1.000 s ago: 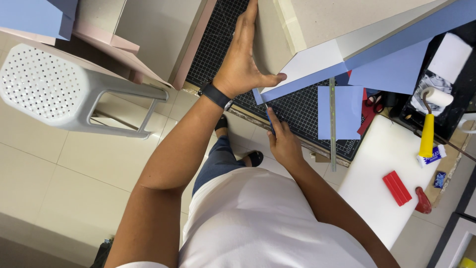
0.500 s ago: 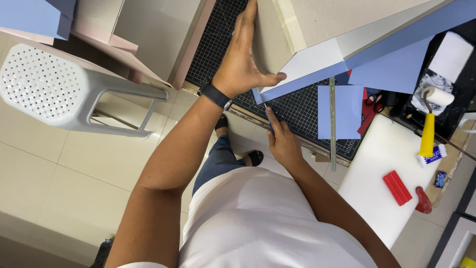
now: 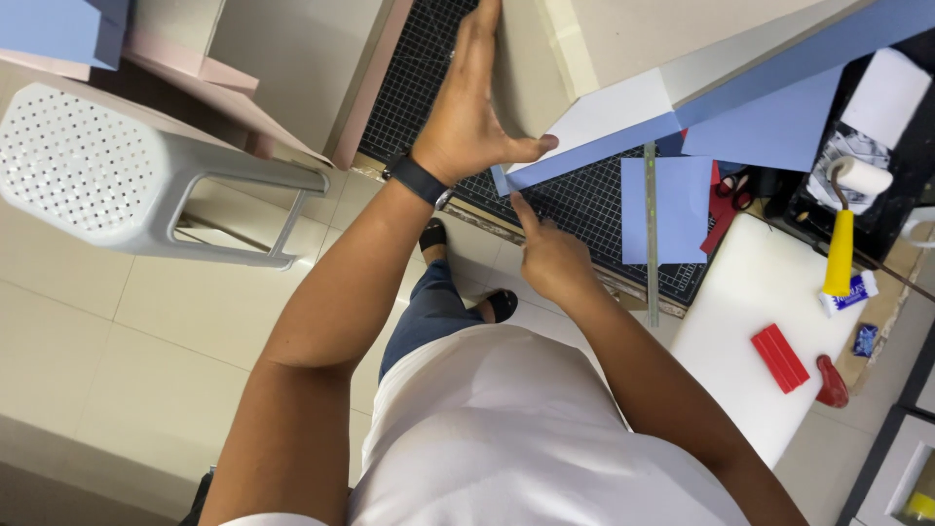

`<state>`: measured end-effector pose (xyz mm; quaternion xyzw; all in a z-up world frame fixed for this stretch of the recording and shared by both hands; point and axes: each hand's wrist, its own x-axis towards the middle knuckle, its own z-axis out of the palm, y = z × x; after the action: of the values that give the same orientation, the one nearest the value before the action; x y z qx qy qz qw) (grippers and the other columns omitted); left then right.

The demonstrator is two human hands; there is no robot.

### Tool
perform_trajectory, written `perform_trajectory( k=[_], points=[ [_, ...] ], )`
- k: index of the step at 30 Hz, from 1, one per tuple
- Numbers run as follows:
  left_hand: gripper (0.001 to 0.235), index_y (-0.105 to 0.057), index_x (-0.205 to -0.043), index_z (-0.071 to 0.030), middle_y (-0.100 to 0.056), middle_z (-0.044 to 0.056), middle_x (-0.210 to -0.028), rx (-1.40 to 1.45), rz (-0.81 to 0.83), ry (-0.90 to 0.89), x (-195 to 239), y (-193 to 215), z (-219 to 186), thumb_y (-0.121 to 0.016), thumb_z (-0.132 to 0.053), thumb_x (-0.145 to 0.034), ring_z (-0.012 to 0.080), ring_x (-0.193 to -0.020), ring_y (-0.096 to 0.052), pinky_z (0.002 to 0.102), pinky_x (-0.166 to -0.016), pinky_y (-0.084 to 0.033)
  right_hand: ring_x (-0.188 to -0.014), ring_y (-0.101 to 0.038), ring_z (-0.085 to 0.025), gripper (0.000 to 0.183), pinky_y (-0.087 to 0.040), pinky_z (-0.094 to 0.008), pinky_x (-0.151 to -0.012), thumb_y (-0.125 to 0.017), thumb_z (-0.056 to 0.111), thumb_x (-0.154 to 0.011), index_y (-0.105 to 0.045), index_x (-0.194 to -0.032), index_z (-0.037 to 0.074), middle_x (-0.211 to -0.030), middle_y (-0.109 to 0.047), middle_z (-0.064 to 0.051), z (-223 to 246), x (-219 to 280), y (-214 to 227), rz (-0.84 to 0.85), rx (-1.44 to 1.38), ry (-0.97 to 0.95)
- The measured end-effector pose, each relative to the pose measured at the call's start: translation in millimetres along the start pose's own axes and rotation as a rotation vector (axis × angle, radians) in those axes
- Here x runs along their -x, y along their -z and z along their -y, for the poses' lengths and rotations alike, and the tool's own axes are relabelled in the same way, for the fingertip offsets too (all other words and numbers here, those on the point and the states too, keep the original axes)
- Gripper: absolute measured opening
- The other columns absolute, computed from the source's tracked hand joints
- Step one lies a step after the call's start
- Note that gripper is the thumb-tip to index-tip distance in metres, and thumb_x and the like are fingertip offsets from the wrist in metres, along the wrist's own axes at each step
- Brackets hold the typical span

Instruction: Assembling and covering a box frame with blue paper using a scraper, utility knife, and glue roller

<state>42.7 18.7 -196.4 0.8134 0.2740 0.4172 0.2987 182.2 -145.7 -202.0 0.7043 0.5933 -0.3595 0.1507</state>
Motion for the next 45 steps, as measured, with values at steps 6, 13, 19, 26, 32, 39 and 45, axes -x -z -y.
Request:
perform_trajectory(
  k=[6, 13, 19, 26, 32, 39, 45],
  points=[
    [0.153, 0.002, -0.165, -0.010, -0.024, 0.018, -0.169, 0.003, -0.007, 0.021, -1.2, 0.9, -2.6, -0.119, -0.033, -0.073, 0.0361, -0.159, -0.031, 0.051, -0.139, -0.031, -0.089, -0.067, -0.047, 0.080, -0.051, -0.058, -0.072, -0.048, 0.019, -0.102, -0.005, -0.167, 0.034, -0.122, -0.060, -0.021, -20.6, 11.6, -28.6, -0.085, 0.032, 0.050],
    [0.149, -0.002, -0.165, -0.011, -0.026, 0.018, -0.168, 0.003, -0.002, 0.044, -5.0, 3.3, -5.4, -0.118, -0.034, -0.074, 0.0365, -0.159, -0.030, 0.051, -0.139, -0.029, -0.112, -0.063, -0.048, 0.072, -0.051, -0.057, -0.064, -0.052, 0.039, -0.100, -0.016, -0.162, 0.035, -0.155, -0.050, -0.014, -57.8, 36.4, -40.3, -0.214, -0.290, 0.217],
    [0.150, -0.001, -0.163, -0.008, -0.026, 0.019, -0.166, -0.025, 0.004, 0.037, -1.0, -0.2, 7.1, -0.119, -0.038, -0.075, 0.0379, -0.159, -0.028, 0.049, -0.138, -0.030, -0.055, -0.064, -0.019, 0.064, -0.058, -0.034, -0.054, -0.045, 0.028, -0.107, -0.020, -0.165, 0.033, -0.076, -0.063, -0.008, -107.1, 51.4, -59.5, -0.324, -0.869, 0.028],
    [0.147, -0.006, -0.162, -0.011, -0.031, 0.017, -0.162, 0.005, -0.006, 0.022, -3.6, 7.1, -3.5, -0.119, -0.032, -0.071, 0.0353, -0.154, -0.035, 0.048, -0.133, -0.037, -0.090, -0.047, -0.020, 0.112, -0.048, -0.032, -0.063, -0.049, -0.020, -0.083, -0.004, -0.166, 0.039, -0.119, -0.041, -0.012, -163.6, 42.8, -52.3, -0.512, -0.983, -0.097],
    [0.139, -0.013, -0.161, -0.012, -0.033, 0.014, -0.159, 0.018, -0.018, 0.019, 1.8, 8.1, -15.6, -0.117, -0.028, -0.070, 0.0323, -0.151, -0.037, 0.044, -0.127, -0.043, -0.129, -0.045, -0.040, 0.099, -0.041, -0.048, -0.111, -0.068, 0.006, -0.089, -0.011, -0.165, 0.033, -0.136, -0.036, -0.021, -216.7, 2.6, -44.1, -0.773, -0.653, -0.168],
    [0.152, 0.003, -0.168, -0.016, -0.015, 0.014, -0.177, 0.092, -0.152, 0.005, 30.8, 4.4, -48.1, -0.115, -0.028, -0.073, 0.0350, -0.160, -0.035, 0.051, -0.145, -0.028, -0.131, -0.059, -0.027, 0.059, -0.048, -0.042, -0.113, -0.045, 0.055, -0.108, -0.044, -0.152, 0.017, -0.135, -0.063, -0.014, -88.8, 48.2, 0.3, -0.930, -0.945, 0.475],
    [0.151, 0.006, -0.167, -0.015, -0.021, 0.023, -0.172, -0.090, -0.327, 0.150, 97.4, -15.5, -127.5, -0.093, -0.069, -0.067, 0.0410, -0.156, -0.032, 0.058, -0.131, -0.033, -0.147, -0.048, -0.028, 0.073, -0.044, -0.043, -0.125, -0.064, 0.059, -0.099, -0.042, -0.150, 0.012, -0.155, -0.051, -0.012, 2.5, 98.6, 81.3, -0.634, -1.735, 0.961]
  ],
)
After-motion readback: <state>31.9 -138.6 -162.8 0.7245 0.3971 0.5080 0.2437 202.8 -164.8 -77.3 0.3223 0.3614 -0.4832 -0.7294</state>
